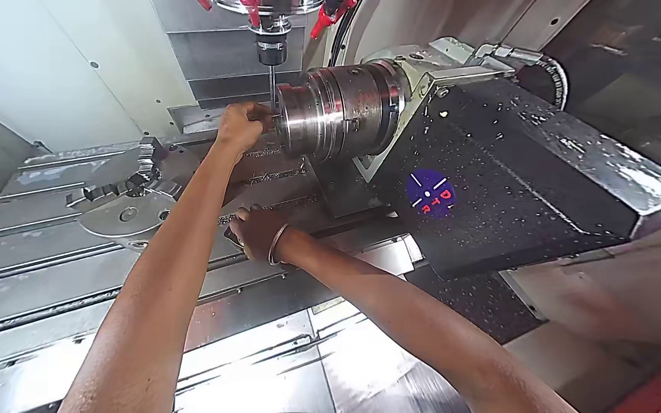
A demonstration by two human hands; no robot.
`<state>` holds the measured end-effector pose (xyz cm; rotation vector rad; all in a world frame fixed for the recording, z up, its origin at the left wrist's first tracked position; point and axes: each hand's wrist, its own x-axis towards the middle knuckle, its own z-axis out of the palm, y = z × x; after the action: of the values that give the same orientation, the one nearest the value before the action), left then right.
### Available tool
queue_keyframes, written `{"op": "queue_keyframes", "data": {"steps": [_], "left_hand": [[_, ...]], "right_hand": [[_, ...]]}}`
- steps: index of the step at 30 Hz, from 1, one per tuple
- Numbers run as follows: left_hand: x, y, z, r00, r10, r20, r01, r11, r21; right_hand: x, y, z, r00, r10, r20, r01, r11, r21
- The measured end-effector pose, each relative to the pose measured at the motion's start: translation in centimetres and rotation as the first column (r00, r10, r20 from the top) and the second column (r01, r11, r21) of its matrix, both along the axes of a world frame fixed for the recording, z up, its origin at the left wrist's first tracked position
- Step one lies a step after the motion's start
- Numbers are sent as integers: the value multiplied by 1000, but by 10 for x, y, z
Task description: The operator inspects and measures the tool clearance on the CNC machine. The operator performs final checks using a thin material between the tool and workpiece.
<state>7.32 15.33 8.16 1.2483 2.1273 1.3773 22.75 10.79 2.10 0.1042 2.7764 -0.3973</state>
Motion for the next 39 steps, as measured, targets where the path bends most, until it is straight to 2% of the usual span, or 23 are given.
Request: {"op": "queue_keyframes", "data": {"steps": [5,11,15,20,25,30,35,39], "left_hand": [[-1,-1,3,1000,-5,5,6,1000,-26],[-3,0,3,1000,4,-6,-4,999,-40],[-2,-1,4,1000,-5,16,6,999,-33],[-2,0,3,999,-22,25,22,1000,-14],[-4,1,3,1000,-18,22,19,1000,-19],[-4,1,2,999,-25,21,25,1000,-13],[-4,1,4,1000,-18,19,19,1000,-22],[-2,1,4,1000,-17,24,17,1000,-13]], "right_hand": [[1,-3,3,987,-160,15,160,987,-10],[0,-1,1,1000,-17,0,17,1000,1],[2,-2,4,990,-138,7,138,990,-4],[-1,-1,0,1000,-29,5,29,999,20],[0,-3,3,992,-127,12,127,992,2],[-3,-1,-3,999,-44,-8,44,999,15],[-1,-3,1,992,-123,16,123,992,10],[-2,-2,-1,997,-80,1,80,997,12]]}}
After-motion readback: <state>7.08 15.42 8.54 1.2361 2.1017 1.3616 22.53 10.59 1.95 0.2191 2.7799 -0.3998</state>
